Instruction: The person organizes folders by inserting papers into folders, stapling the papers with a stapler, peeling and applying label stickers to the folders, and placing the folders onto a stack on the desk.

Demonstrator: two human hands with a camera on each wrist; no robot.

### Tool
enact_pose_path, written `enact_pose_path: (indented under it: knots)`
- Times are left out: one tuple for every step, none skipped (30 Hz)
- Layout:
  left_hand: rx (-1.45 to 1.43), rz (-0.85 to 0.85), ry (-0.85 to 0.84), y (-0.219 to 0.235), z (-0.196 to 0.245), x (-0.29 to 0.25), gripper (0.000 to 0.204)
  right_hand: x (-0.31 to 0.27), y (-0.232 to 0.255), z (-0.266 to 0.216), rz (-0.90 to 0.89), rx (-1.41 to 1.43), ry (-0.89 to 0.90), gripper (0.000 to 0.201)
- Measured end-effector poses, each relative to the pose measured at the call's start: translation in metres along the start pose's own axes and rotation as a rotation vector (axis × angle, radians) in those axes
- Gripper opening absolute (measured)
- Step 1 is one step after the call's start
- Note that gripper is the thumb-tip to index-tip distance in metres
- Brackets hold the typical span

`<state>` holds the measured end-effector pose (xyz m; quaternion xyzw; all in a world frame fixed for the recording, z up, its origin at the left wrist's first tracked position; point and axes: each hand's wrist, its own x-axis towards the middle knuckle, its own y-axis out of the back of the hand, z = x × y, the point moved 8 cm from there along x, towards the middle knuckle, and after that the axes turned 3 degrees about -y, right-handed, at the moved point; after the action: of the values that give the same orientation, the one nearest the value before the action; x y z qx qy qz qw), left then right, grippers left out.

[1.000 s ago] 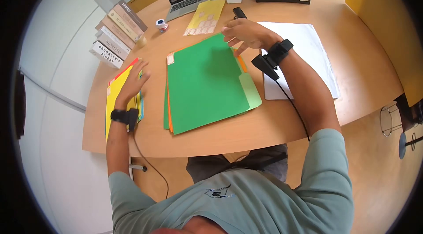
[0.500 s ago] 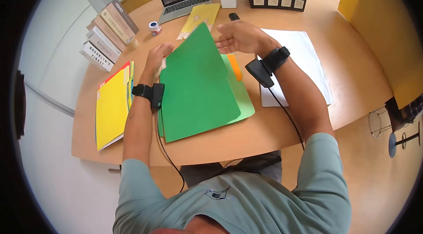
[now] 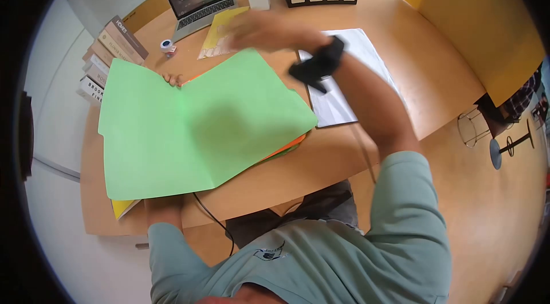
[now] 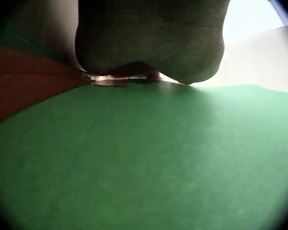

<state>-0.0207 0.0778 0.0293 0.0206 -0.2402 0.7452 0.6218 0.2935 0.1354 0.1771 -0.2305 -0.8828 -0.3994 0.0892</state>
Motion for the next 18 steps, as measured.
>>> enact_pose_path:
  knots:
    - [-0.018, -0.015, -0.005, -0.003, -0.001, 0.001, 0.033, -0.01, 0.03, 0.025, -0.009, -0.327, 0.075, 0.028]
    - [-0.033, -0.028, -0.01, -0.005, -0.002, 0.0, 0.033, -0.037, 0.068, 0.071, 0.16, -0.396, -0.13, 0.028]
    - [-0.05, -0.037, -0.017, -0.006, -0.003, 0.0, 0.033, -0.07, 0.107, 0.117, 0.327, -0.437, -0.361, 0.028]
    - [-0.065, -0.048, -0.026, -0.006, -0.003, -0.002, 0.033, -0.108, 0.141, 0.161, 0.476, -0.438, -0.578, 0.029]
    - [-0.076, -0.056, -0.031, -0.007, -0.004, -0.003, 0.033, -0.135, 0.15, 0.164, 0.424, -0.546, -0.632, 0.041]
    - [-0.087, -0.063, -0.039, -0.008, -0.003, -0.004, 0.034, -0.153, 0.157, 0.166, 0.372, -0.655, -0.681, 0.053]
    - [-0.098, -0.071, -0.043, -0.009, -0.004, -0.005, 0.034, -0.168, 0.155, 0.178, 0.277, -0.678, -0.862, 0.056]
    - [-0.106, -0.077, -0.047, -0.011, -0.005, -0.006, 0.034, -0.184, 0.152, 0.192, 0.177, -0.697, -1.042, 0.059]
    - [-0.117, -0.083, -0.053, -0.011, -0.006, -0.007, 0.034, -0.193, 0.149, 0.21, 0.166, -0.677, -1.04, 0.059]
    - [-0.127, -0.087, -0.053, -0.012, -0.009, -0.009, 0.034, -0.193, 0.148, 0.208, 0.2, -0.661, -1.005, 0.057]
    - [-0.136, -0.088, -0.055, -0.012, -0.011, -0.01, 0.035, -0.195, 0.147, 0.207, 0.229, -0.641, -0.972, 0.056]
    - [-0.141, -0.09, -0.054, -0.013, -0.013, -0.011, 0.035, -0.197, 0.145, 0.208, 0.256, -0.617, -0.942, 0.054]
    - [-0.148, -0.092, -0.055, -0.013, -0.014, -0.011, 0.035, -0.2, 0.145, 0.202, 0.345, -0.546, -0.962, 0.048]
    - [-0.157, -0.097, -0.057, -0.014, -0.014, -0.011, 0.035, -0.202, 0.146, 0.208, 0.376, -0.558, -0.967, 0.045]
    - [-0.161, -0.103, -0.058, -0.014, -0.013, -0.012, 0.035, -0.205, 0.152, 0.215, 0.41, -0.574, -0.97, 0.042]
    - [-0.175, -0.11, -0.061, -0.014, -0.012, -0.012, 0.036, -0.208, 0.156, 0.218, 0.443, -0.592, -0.971, 0.04]
    - [-0.187, -0.121, -0.063, -0.014, -0.012, -0.011, 0.036, -0.211, 0.16, 0.22, 0.447, -0.629, -0.977, 0.037]
    - [-0.194, -0.129, -0.064, -0.014, -0.011, -0.013, 0.036, -0.213, 0.164, 0.222, 0.452, -0.666, -0.982, 0.034]
